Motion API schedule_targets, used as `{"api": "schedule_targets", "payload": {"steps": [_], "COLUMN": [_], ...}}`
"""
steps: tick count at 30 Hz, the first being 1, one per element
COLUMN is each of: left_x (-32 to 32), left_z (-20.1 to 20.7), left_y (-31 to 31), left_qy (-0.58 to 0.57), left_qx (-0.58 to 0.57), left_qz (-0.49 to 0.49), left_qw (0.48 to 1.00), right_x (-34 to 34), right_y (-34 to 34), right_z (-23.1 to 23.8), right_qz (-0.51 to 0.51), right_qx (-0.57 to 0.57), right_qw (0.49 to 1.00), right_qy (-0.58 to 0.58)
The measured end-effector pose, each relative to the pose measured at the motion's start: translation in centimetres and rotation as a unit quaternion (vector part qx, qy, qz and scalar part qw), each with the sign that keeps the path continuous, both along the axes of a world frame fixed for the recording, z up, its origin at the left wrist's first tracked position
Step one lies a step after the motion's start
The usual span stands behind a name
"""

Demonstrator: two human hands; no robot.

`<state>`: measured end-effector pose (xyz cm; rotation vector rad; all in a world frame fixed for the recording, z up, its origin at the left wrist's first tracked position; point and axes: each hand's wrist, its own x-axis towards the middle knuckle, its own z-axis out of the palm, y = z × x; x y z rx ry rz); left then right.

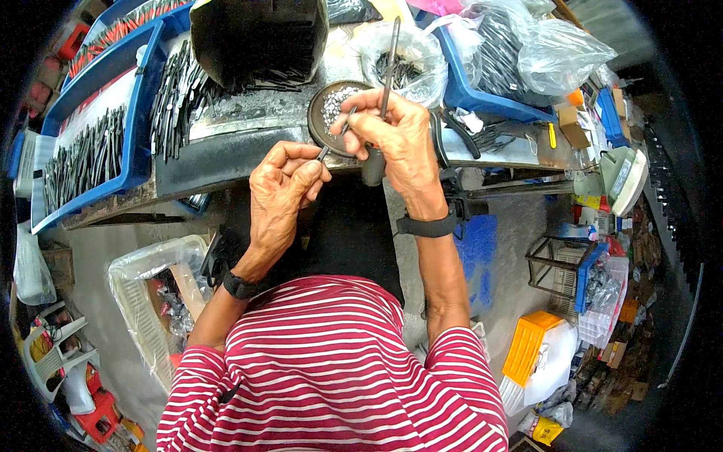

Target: The person assembles black components by inserting small pins into them using a handheld tool, then removes a cover to take more components from a pile.

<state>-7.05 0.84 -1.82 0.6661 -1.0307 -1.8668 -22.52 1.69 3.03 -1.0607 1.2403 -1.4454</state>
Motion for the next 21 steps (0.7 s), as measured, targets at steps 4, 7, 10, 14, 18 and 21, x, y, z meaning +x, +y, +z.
{"api": "schedule_targets", "payload": {"steps": [4,7,10,14,18,21], "left_x": [0.1,0.1,0.2,0.2,0.1,0.1], "left_z": [0.3,0.3,0.3,0.2,0.0,0.0], "left_y": [0.1,0.2,0.2,0.3,0.3,0.4], "left_qy": [-0.011,-0.008,-0.006,0.005,0.006,-0.007], "left_qx": [0.013,0.012,0.011,0.011,0.012,0.000], "left_qz": [0.004,0.005,0.006,0.008,0.008,0.012], "left_qw": [1.000,1.000,1.000,1.000,1.000,1.000], "right_x": [1.5,1.7,1.7,1.9,1.9,1.9], "right_y": [0.4,0.5,0.8,0.9,1.1,1.1], "right_z": [-0.6,-1.0,-1.2,-1.4,-1.4,-1.5], "right_qz": [-0.023,-0.029,-0.019,-0.025,-0.024,-0.022], "right_qx": [0.003,0.001,-0.004,0.000,0.000,-0.001], "right_qw": [1.000,0.999,0.999,0.999,0.998,0.998], "right_qy": [0.000,-0.021,-0.033,-0.047,-0.050,-0.052]}}
